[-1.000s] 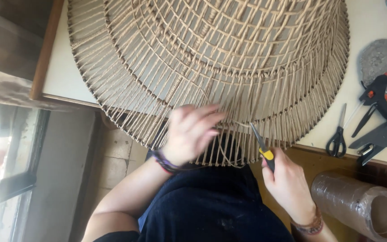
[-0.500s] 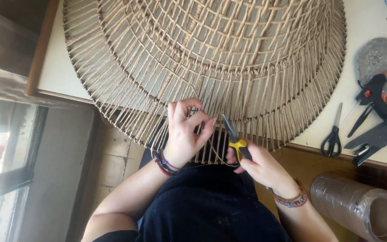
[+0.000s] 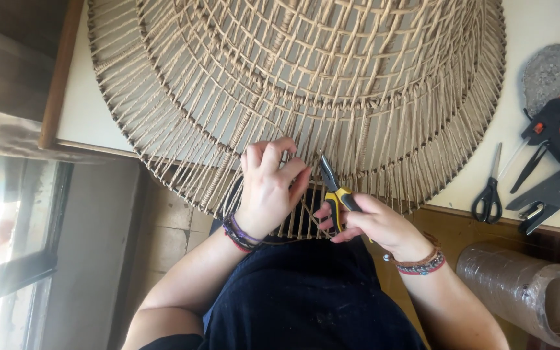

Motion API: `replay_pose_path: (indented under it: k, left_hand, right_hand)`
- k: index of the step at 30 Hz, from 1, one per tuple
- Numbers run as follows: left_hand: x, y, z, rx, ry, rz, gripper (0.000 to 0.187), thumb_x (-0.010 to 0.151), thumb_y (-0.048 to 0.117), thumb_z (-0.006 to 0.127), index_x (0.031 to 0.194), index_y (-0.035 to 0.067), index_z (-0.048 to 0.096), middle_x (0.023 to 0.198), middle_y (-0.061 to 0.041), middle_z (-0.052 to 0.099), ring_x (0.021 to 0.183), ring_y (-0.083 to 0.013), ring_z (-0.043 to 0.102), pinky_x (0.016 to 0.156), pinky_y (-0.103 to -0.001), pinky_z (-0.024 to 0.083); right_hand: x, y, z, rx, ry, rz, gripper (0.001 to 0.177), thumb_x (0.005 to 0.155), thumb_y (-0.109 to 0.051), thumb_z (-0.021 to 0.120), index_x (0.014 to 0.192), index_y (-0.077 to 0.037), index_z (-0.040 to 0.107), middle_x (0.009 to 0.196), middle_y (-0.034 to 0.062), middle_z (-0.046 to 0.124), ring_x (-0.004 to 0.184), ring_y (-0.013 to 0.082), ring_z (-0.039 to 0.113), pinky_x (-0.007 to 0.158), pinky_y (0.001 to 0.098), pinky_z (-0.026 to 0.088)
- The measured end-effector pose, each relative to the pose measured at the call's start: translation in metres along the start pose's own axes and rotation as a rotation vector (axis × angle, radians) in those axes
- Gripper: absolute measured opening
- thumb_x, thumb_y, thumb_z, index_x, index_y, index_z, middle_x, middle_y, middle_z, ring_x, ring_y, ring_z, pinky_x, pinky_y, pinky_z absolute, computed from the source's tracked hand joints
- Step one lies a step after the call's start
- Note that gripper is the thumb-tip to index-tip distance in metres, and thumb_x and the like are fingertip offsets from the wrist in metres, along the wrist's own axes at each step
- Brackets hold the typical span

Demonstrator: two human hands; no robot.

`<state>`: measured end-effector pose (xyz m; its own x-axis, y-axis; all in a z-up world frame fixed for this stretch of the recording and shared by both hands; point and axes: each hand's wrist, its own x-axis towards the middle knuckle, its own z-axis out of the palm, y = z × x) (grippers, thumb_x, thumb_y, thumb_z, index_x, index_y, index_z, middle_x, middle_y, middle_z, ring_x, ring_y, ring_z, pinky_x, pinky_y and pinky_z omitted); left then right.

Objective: Trimming and weaving wicker strands to finish a large conical lampshade on a workbench.

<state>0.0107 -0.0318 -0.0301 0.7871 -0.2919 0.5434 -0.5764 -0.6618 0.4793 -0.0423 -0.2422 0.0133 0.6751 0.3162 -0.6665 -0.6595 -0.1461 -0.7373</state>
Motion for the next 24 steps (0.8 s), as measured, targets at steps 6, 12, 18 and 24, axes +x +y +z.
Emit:
replay_pose_path:
  k: [6,12,18,24]
  left_hand:
    - [-0.009,-0.010,0.015,0.000,0.095,0.007,0.023,0.096,0.039,0.070,0.084,0.020,0.067,0.114,0.003,0.052,0.104,-0.0241,0.046,0.078,-0.036,0.035]
    - [-0.038,-0.035,0.036,0.098,0.414,0.231,0.046,0.090,0.055,0.078,0.100,0.013,0.063,0.113,-0.007,0.060,0.096,-0.0258,0.054,0.086,-0.038,0.040]
    - [-0.013,0.020,0.018,-0.084,0.054,0.213,0.049,0.108,0.050,0.036,0.143,0.021,0.056,0.150,0.000,0.055,0.114,-0.0216,0.055,0.091,-0.034,0.039]
    - [-0.002,0.043,0.016,-0.486,0.049,-0.163,0.019,0.099,0.030,0.068,0.087,0.016,0.075,0.078,0.001,0.067,0.090,-0.0234,0.056,0.079,-0.035,0.036]
  right_hand:
    - [0.014,0.037,-0.012,-0.420,0.144,-0.068,0.038,0.086,0.006,0.042,0.121,0.006,0.058,0.090,0.0168,0.070,0.075,0.0219,0.076,0.050,0.0301,0.067]
    - [-0.050,0.032,-0.016,-1.329,0.888,-0.188,0.019,0.099,-0.003,0.063,0.115,0.006,0.065,0.071,0.0065,0.066,0.043,0.0057,0.057,0.036,0.0178,0.051]
    - [-0.076,0.063,-0.039,-1.096,0.765,-0.221,0.011,0.096,-0.013,0.059,0.106,-0.008,0.059,0.080,0.0053,0.068,0.061,0.0218,0.071,0.063,0.0363,0.061]
    - [-0.048,0.056,-0.050,-0.386,0.233,-0.209,0.034,0.086,0.009,0.049,0.113,-0.001,0.066,0.089,0.0160,0.073,0.087,0.0277,0.077,0.075,0.0433,0.070]
